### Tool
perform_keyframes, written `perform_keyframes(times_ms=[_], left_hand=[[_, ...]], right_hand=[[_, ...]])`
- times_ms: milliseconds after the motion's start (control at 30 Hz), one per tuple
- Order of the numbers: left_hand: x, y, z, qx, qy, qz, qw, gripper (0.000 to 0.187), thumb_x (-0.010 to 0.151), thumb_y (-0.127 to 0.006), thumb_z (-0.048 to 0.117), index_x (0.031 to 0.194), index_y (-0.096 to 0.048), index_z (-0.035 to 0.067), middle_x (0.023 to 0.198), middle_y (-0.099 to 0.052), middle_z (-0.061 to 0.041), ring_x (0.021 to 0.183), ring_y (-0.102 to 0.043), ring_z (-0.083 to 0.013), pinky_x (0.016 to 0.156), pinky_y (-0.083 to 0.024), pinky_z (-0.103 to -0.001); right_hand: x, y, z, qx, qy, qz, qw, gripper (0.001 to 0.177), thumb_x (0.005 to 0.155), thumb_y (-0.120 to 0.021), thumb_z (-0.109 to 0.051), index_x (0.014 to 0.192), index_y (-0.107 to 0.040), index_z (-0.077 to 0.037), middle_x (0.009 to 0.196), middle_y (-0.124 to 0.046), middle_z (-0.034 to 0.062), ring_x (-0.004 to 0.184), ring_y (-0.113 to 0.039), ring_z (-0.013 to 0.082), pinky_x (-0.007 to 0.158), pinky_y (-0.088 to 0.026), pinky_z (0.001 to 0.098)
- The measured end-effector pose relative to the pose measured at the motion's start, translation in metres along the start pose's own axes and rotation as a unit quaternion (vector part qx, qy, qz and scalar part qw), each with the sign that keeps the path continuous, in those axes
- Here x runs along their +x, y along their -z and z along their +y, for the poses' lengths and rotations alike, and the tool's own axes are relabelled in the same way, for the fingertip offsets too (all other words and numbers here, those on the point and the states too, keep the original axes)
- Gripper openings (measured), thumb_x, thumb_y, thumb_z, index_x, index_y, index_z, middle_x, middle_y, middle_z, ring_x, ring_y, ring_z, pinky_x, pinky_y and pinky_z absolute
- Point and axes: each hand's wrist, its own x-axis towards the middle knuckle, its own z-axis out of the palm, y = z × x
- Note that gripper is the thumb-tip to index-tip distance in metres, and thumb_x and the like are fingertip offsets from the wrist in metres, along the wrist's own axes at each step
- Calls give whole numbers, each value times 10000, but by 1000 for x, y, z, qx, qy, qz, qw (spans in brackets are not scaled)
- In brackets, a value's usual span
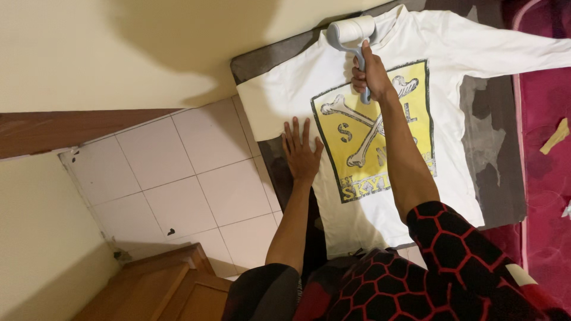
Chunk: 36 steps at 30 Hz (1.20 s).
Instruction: The person spreads a shirt flat on a table and rolls a lint roller across its surface.
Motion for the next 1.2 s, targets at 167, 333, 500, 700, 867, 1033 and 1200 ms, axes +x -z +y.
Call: perform_keyframes(times_ms=[167, 333, 500, 700, 867, 1033, 1200], left_hand=[[0, 1, 1, 5, 1, -1, 1000, 583, 1035, -553, 328, 1585, -410, 200, 1689, -287, -93, 1595, -200, -329, 1294, -206, -538], [2, 2, 2, 4, -1, -1, 1000, 578, 1039, -545, 331, 1586, -411, 199, 1687, -291, -96, 1596, -198, -330, 1293, -207, -536], [-2, 0, -1, 25, -10, 24, 999, 526, 1056, -526, 321, 1564, -452, 200, 1667, -328, -86, 1588, -221, -309, 1283, -239, -518], [51, -20, -34, -49, 57, 9, 997, 378, 1121, -538, 286, 1497, -572, 284, 1258, -575, -11, 1176, -533, -213, 985, -428, -412], [157, -27, -43, -18, 68, 2, 998, 379, 978, -630, 152, 1351, -589, 199, 1350, -522, -139, 1275, -462, -344, 1006, -370, -566], [205, -45, -52, -18, 14, -38, 999, 371, 894, -721, 228, 1240, -599, 170, 1271, -529, -122, 1207, -485, -351, 981, -352, -592], [221, -55, -68, 4, 77, -68, 995, 183, 983, -695, 290, 1090, -591, 184, 1183, -584, -30, 1183, -534, -297, 995, -375, -556]], right_hand=[[-10, -4, -7, -2, 32, 17, 999, 585, 1059, -367, -675, 861, -421, -127, 575, -262, -63, 426, -248, 73, 389, -239, 273], [-28, 0, -11, 8, 82, 53, 995, 576, 1067, -340, -670, 867, -413, -135, 568, -261, -65, 423, -259, 78, 384, -257, 277], [-69, 14, 25, -36, 143, 137, 980, 566, 1081, -297, -641, 865, -449, -139, 559, -314, -54, 414, -349, 99, 390, -335, 291], [-99, 23, 105, -91, 121, 195, 969, 591, 1090, -207, -605, 790, -446, -155, 539, -402, -49, 403, -406, 102, 376, -422, 296], [-89, -5, 151, -82, 127, 251, 956, 575, 1082, -206, -549, 791, -499, -149, 554, -445, -25, 447, -442, 122, 422, -469, 312], [-90, -13, 158, -60, 203, 240, 947, 614, 1140, -312, -484, 731, -468, -54, 558, -488, 73, 538, -547, 199, 642, -548, 352], [-93, -14, 152, -66, 207, 238, 947, 581, 1125, -315, -477, 756, -482, -60, 571, -470, 61, 552, -560, 196, 645, -561, 361]])
